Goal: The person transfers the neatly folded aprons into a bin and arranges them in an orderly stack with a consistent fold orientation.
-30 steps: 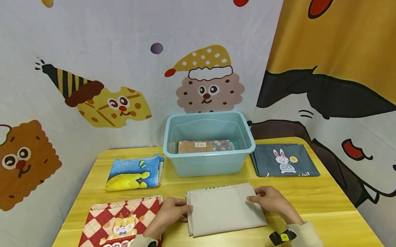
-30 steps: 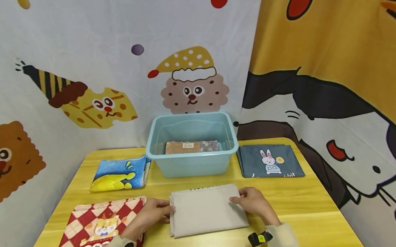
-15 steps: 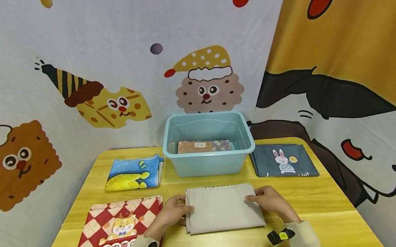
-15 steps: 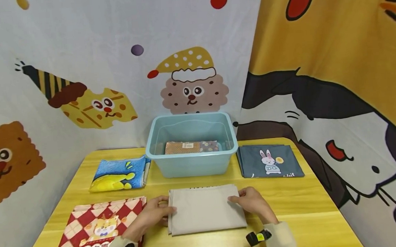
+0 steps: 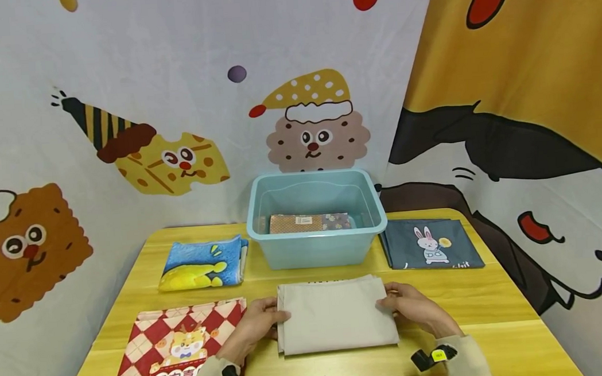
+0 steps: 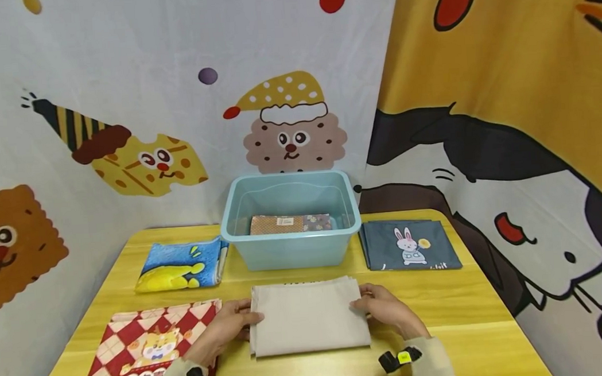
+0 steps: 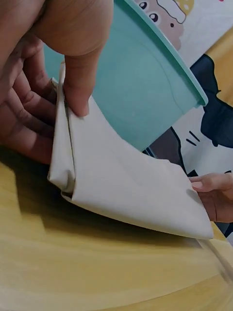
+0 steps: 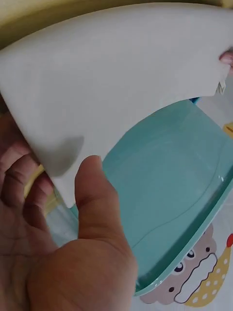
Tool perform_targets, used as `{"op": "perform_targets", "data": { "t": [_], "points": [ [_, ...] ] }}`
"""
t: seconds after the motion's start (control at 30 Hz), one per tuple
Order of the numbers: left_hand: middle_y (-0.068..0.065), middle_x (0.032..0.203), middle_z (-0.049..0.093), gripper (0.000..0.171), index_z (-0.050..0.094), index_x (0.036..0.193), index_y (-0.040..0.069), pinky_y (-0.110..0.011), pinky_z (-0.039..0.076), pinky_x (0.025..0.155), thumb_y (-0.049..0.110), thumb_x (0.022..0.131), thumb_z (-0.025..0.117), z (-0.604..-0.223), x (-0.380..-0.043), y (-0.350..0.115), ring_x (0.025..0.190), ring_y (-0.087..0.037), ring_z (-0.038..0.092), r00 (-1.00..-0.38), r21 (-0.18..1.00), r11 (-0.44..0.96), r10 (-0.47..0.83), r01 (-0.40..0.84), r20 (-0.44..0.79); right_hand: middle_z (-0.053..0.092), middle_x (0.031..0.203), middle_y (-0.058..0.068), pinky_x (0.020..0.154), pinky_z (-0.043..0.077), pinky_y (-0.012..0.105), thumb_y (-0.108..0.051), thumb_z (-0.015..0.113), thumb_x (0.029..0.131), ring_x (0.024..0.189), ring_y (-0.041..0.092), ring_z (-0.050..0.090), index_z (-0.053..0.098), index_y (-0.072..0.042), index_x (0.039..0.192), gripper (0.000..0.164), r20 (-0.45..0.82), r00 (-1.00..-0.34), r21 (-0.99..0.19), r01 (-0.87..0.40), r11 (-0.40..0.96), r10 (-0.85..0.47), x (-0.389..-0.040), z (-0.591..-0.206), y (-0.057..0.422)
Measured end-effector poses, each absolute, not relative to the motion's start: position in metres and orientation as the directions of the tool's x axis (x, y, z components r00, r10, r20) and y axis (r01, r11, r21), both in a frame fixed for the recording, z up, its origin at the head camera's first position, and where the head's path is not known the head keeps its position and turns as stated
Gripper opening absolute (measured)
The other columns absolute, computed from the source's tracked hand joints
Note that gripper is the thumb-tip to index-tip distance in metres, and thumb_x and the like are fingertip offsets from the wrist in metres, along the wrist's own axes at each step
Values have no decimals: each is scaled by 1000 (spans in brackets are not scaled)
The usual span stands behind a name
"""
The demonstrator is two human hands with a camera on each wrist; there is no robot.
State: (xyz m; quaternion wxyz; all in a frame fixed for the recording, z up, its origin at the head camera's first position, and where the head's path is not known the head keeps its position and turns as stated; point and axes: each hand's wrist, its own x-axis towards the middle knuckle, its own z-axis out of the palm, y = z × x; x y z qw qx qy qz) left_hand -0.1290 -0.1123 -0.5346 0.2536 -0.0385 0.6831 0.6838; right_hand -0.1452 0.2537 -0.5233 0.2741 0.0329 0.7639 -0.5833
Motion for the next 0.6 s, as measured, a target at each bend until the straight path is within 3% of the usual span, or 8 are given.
{"op": "perform_targets", "data": {
  "t": [0.33, 0.6],
  "points": [
    [-14, 109, 64, 59, 29, 143, -2, -39, 56, 77, 20, 95, 55, -531, -130, -118, 92, -23, 66, -880, 924, -42, 326, -379, -346, 54, 123, 17, 86, 52, 40, -17, 53, 95, 103, 27, 60, 21, -1, 142, 59, -395, -787, -915, 381, 130, -474, -145, -525, 261],
    [-10, 109, 65, 62, 26, 146, 6, -32, 53, 70, 26, 95, 56, -522, -132, -122, 88, -18, 65, -883, 918, -100, 330, -383, -332, 55, 128, 14, 88, 51, 44, -16, 50, 97, 106, 28, 61, 8, -9, 148, 66, -350, -763, -910, 415, 4, -543, -144, -514, 264]
  ]
}}
